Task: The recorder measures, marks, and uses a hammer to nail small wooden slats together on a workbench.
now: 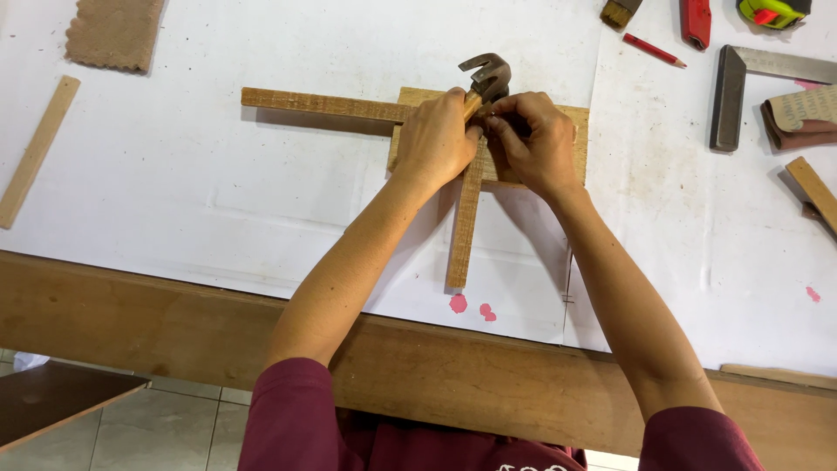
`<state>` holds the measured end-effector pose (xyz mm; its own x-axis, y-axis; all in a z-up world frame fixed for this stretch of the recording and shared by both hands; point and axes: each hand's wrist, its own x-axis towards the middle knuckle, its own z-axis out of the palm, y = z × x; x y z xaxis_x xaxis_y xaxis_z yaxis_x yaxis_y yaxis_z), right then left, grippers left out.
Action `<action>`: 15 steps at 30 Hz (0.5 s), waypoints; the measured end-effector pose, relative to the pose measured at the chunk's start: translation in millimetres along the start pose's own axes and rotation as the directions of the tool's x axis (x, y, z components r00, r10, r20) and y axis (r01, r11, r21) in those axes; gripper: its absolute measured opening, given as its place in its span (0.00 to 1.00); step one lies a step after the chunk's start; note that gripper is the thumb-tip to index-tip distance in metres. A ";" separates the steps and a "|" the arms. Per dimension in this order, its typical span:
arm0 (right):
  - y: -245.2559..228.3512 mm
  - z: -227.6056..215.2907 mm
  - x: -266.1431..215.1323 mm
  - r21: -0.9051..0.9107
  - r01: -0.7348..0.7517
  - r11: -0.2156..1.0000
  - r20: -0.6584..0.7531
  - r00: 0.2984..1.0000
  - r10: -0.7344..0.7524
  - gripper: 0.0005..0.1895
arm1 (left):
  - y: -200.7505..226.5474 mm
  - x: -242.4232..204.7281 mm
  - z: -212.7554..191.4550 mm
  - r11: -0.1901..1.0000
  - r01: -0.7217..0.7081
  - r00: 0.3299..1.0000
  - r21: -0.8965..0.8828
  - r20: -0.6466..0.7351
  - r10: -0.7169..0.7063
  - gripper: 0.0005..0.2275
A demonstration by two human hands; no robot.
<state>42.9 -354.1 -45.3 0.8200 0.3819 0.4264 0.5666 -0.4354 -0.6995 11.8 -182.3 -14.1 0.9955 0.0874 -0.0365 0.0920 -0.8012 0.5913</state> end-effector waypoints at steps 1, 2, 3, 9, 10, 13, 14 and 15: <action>1.8 1.1 -0.2 0.000 0.004 1.000 0.002 1.000 -0.004 0.07 | 0.8 -0.6 -0.7 1.000 0.002 1.000 -0.001 -0.004 -0.002 0.14; 3.8 2.2 -0.3 0.006 0.004 1.000 0.001 1.000 -0.004 0.07 | 1.5 -1.0 -1.4 1.000 0.021 1.000 -0.004 0.017 -0.021 0.15; 6.3 2.4 -0.8 0.009 0.002 1.000 -0.002 1.000 -0.002 0.07 | 3.0 -0.9 -1.4 0.999 0.037 0.999 -0.006 0.040 -0.037 0.16; 4.4 2.2 0.3 -0.013 -0.005 1.000 0.008 1.000 0.005 0.07 | -3.2 -1.3 4.6 0.999 0.002 1.000 -0.036 0.015 -0.001 0.15; 3.8 2.1 0.6 -0.013 -0.002 1.000 0.008 1.000 0.002 0.07 | -2.6 -2.9 2.9 0.999 0.002 1.000 -0.035 0.013 -0.001 0.15; 3.7 1.3 0.3 -0.008 -0.008 1.000 0.010 1.000 0.008 0.08 | -2.1 -7.7 -0.7 0.999 0.019 1.000 -0.050 -0.003 -0.019 0.11; 4.4 1.0 -0.2 -0.009 0.018 1.000 0.011 1.000 -0.018 0.07 | -3.1 -9.6 -1.4 0.996 0.054 0.998 -0.065 0.047 -0.051 0.11; 4.9 1.4 0.0 -0.009 0.046 0.999 0.011 0.999 -0.046 0.07 | -4.6 -11.4 -2.8 0.993 0.090 0.992 -0.077 0.096 -0.082 0.11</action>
<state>45.6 -355.1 -49.6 0.7920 0.4104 0.4520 0.6046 -0.4249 -0.6737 -0.1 -177.9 -14.1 0.9821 0.0958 -0.1621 0.1790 -0.7421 0.6459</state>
